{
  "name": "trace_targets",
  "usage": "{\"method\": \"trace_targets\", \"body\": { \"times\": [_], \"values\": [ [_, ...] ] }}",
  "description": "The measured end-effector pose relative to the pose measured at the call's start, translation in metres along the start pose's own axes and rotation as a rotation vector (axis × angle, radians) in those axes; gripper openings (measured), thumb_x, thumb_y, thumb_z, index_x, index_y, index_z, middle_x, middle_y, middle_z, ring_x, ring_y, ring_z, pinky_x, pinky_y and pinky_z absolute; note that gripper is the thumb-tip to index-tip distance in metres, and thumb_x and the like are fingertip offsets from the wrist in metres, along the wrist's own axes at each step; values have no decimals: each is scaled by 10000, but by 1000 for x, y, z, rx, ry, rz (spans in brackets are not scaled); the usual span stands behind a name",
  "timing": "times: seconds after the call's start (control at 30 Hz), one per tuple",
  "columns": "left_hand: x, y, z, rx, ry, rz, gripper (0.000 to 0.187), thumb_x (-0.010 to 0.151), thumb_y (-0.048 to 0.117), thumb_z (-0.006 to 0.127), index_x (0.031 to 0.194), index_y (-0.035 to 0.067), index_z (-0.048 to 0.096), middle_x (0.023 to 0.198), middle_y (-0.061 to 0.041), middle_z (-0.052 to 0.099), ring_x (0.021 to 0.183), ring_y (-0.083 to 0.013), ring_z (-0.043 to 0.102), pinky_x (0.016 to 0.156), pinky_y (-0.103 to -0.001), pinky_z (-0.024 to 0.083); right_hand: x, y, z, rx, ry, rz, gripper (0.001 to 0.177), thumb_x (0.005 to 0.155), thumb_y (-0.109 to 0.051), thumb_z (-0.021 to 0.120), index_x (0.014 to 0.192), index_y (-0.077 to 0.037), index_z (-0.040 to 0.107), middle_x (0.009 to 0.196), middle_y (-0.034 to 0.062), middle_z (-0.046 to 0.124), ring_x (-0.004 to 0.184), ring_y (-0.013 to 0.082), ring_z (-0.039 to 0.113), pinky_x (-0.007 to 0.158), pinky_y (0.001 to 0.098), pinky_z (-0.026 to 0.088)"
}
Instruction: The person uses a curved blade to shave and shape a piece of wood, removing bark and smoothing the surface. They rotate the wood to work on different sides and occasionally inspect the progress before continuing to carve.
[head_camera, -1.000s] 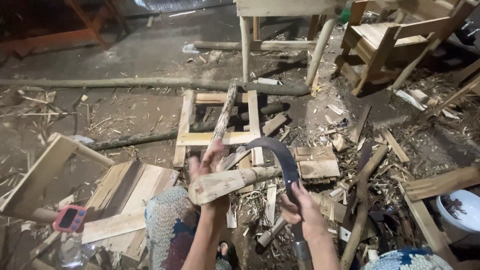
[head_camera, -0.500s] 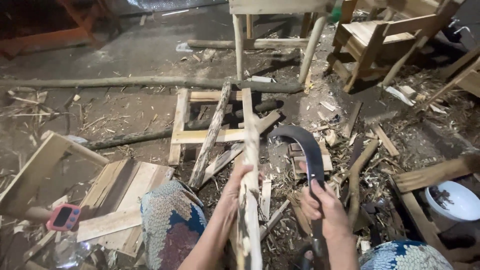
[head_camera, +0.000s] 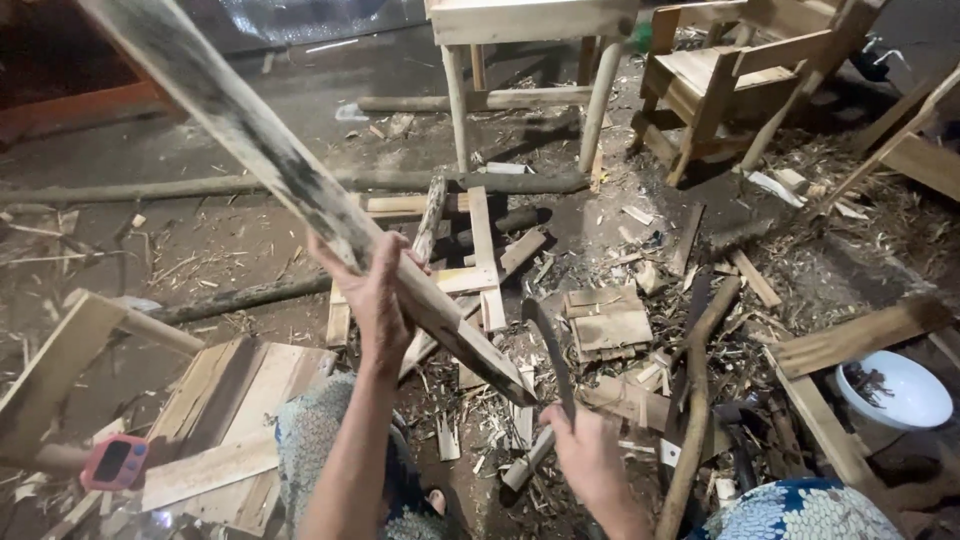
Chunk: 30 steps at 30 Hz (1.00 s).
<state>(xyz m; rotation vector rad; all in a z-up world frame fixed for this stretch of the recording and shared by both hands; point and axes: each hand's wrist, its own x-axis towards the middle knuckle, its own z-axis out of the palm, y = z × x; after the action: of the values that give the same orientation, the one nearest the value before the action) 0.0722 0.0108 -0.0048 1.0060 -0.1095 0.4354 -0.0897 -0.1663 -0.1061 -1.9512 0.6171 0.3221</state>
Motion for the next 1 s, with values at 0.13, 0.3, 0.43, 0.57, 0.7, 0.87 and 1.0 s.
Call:
{"method": "trace_targets", "body": {
  "times": [0.13,0.3,0.43,0.57,0.7,0.87,1.0],
  "values": [
    [-20,11,1,54,14,-21,1227,630,366,791,1487,206,-73,962,-140,615,536,-165,616,596,-370,617,6,-8,25,-283,80,-96,261,962,-275,488,962,-88,669,570,-5,641,307,41,413,275,168,268],
    [-42,-7,-13,47,-216,289,348,834,136,670,1133,29,527,757,-50,675,564,-166,671,549,-291,618,-11,-25,46,-285,104,-449,288,936,-113,504,1184,32,521,585,85,681,339,78,578,243,156,418],
    [-52,-6,-26,131,-282,465,251,817,276,742,985,169,589,797,-7,685,633,-101,670,518,-190,575,25,7,67,-344,185,-530,357,805,101,532,1161,75,539,560,112,665,344,124,603,234,175,436],
    [-43,47,6,389,-101,420,403,848,522,585,974,151,491,711,14,620,603,-98,625,714,-256,585,69,26,74,-343,15,-179,211,957,-191,503,832,-63,615,547,-9,575,364,67,441,330,175,323],
    [-37,63,11,408,118,541,327,866,436,533,946,142,413,566,5,530,512,-141,596,544,-278,563,48,1,55,-309,-74,-30,161,963,-126,458,952,-79,611,656,40,659,428,88,591,362,161,504],
    [-35,34,-20,419,61,551,395,914,278,562,1219,106,379,640,-51,597,514,-165,630,485,-246,573,27,-14,39,-335,87,-227,140,894,18,541,996,-76,565,674,47,683,440,108,649,317,163,540],
    [-44,9,-16,321,-50,508,290,855,306,633,1008,145,446,700,-5,608,526,-126,630,485,-238,592,7,-26,65,-304,-18,-346,180,861,56,551,1024,-20,543,704,95,686,418,123,603,278,182,489]
  ]
}}
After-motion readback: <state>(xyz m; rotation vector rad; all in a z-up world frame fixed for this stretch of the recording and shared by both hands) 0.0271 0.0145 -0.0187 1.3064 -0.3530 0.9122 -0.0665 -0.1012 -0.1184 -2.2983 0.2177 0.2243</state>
